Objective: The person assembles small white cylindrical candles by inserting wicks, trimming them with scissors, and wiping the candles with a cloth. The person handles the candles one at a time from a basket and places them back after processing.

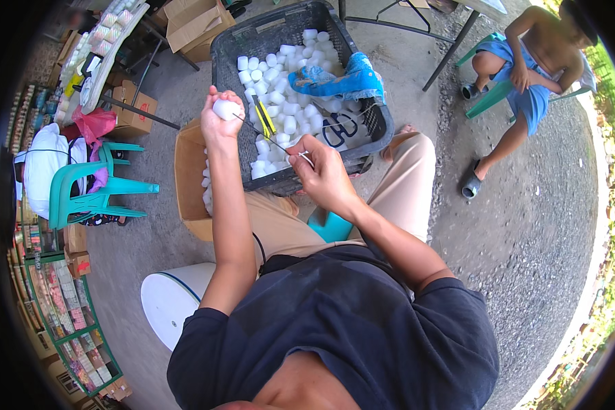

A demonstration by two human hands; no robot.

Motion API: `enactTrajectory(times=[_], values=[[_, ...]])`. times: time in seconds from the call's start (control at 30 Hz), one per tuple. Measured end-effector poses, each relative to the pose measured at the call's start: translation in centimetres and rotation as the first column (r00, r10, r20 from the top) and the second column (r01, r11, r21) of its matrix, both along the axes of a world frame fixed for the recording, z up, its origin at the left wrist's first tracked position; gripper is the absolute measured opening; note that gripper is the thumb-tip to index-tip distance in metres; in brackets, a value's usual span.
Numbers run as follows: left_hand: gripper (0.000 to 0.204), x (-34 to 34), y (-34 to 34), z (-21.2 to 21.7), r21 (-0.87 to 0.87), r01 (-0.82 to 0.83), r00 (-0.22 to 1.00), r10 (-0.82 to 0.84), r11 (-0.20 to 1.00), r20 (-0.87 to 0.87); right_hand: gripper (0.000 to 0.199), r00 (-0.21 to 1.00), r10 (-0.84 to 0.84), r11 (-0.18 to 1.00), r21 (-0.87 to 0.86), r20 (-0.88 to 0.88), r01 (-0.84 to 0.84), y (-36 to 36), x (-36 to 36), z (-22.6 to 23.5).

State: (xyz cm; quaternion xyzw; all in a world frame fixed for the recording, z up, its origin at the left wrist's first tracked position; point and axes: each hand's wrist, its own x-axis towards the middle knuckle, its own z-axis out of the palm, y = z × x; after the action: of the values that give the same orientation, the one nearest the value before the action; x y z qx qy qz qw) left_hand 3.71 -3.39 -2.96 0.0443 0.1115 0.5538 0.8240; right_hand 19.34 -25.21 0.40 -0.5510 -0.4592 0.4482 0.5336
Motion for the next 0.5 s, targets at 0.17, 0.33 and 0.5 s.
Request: enactTrajectory(times=[0.17,0.33,0.5], values=[[0.057,2.6,-2.3,2.2,-0.059,0.113,0.993,-0.114,0.992,-0.026,0.007,0.998,-0.065,0.998,-0.01,-0.004,0.065,-0.2,0.1,0.1],[0.039,5.8,-5.9,0.7,0.118,0.18,0.962,-0.15,0.976,-0.228,0.004,0.982,-0.13,0.985,0.133,0.139,0.111,3.1,-0.9,0.3],[0.065,3.8,-5.3,4.1,-0.313,0.146,0.966,-0.203,0.938,-0.159,0.007,0.98,-0.089,0.994,0.072,0.177,0.077,1.4,-0.3,0.7]])
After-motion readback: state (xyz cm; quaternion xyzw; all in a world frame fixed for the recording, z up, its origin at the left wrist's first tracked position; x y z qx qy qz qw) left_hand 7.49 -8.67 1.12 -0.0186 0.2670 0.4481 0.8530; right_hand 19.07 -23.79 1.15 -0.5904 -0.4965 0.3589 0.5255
